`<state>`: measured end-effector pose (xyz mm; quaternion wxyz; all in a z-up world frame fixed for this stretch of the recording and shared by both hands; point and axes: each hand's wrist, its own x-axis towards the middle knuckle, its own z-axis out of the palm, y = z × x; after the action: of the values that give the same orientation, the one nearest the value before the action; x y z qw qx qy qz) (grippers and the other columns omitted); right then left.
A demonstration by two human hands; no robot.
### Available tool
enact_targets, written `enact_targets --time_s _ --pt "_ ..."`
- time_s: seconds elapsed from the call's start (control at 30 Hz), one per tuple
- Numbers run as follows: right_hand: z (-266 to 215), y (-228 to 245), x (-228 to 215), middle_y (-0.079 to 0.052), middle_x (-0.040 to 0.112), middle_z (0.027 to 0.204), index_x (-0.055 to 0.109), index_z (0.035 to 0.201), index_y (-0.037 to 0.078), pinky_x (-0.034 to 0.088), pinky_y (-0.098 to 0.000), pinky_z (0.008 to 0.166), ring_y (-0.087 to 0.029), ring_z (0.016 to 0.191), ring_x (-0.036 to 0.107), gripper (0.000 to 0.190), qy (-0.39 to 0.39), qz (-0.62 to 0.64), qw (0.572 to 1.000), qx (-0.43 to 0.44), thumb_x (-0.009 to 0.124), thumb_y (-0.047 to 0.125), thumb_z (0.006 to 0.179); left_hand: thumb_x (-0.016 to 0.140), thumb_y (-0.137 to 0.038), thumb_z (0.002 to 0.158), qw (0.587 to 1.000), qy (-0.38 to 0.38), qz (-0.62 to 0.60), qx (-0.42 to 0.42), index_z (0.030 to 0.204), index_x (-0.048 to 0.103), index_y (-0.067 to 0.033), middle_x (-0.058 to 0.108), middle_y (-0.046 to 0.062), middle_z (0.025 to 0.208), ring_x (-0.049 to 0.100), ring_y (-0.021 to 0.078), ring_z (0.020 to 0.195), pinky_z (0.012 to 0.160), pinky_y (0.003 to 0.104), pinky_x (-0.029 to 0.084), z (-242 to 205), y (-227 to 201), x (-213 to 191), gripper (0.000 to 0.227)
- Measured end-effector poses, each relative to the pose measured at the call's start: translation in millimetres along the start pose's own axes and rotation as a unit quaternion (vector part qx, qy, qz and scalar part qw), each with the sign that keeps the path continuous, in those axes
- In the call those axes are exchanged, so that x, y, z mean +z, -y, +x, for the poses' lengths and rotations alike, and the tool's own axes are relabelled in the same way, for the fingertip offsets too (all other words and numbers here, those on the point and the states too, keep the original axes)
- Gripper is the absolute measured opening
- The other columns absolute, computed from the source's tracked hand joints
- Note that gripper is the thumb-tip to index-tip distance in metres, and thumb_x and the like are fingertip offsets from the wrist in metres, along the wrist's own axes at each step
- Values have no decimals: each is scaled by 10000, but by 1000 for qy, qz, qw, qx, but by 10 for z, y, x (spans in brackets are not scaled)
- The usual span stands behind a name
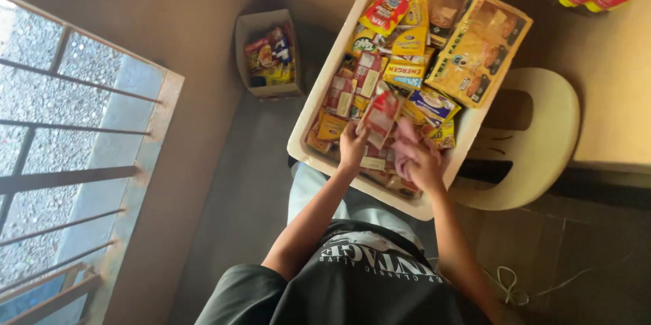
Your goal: Stocking and organizing various food and condiment packets from a bin onto a shelf.
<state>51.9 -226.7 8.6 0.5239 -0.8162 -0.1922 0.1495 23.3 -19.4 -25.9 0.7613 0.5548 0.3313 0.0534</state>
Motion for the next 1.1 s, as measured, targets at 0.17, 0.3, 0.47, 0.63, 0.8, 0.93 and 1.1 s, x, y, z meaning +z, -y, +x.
enact_targets --time_s 0.17,0.3,0.47,0.63,0.8,0.93,1.1 --pt "-166 -1040 -430 -62 677 1067 679 1344 -10 481 -257 665 -96 770 598 492 -139 433 875 169 511 -116 893 758 -94 854 917 20 299 265 1119 684 -126 641 70 1064 620 269 968 834 363 530 -443 -633 160 276" --pt "6 -465 -561 -27 678 1017 647 1230 11 528 -237 738 -91 840 646 348 -242 501 810 185 503 -91 930 807 -106 661 771 100 478 409 1165 696 -189 594 44 1227 525 401 1236 995 471 461 -349 -611 54 523" --pt "51 978 -108 -137 660 1127 656 1287 62 508 -337 890 -230 1006 640 485 -241 152 959 1 460 -93 871 802 -131 708 807 133 426 386 1270 576 -109 487 221 1345 425 492 1292 1078 532 380 -222 -186 -66 606" --pt "108 862 347 -157 660 1330 649 1337 140 429 -426 1157 -319 1279 604 498 -45 -165 978 -123 560 -4 869 724 -58 822 870 95 395 281 1481 430 -31 481 241 1441 467 452 1351 1175 503 401 205 307 -187 722" --pt "649 617 -270 73 481 1543 603 1372 317 176 -676 1207 -255 1481 449 452 15 -524 851 -34 624 202 936 830 -78 679 912 114 339 204 1309 527 -4 624 244 1223 619 414 1103 936 466 516 272 293 -365 703" --pt "489 865 0 -72 549 1601 552 1534 126 304 -623 1120 -306 1421 517 546 -104 -457 871 -147 625 212 1000 807 -106 788 968 151 188 73 1227 664 -51 769 100 1037 729 227 927 754 369 565 341 317 -534 465" --pt "-165 448 714 -180 707 1269 614 1406 95 526 -403 972 -298 1140 663 588 138 -177 964 -140 588 -16 829 685 31 783 981 121 151 25 1161 748 -44 793 63 983 734 133 826 695 285 584 669 794 -599 391"
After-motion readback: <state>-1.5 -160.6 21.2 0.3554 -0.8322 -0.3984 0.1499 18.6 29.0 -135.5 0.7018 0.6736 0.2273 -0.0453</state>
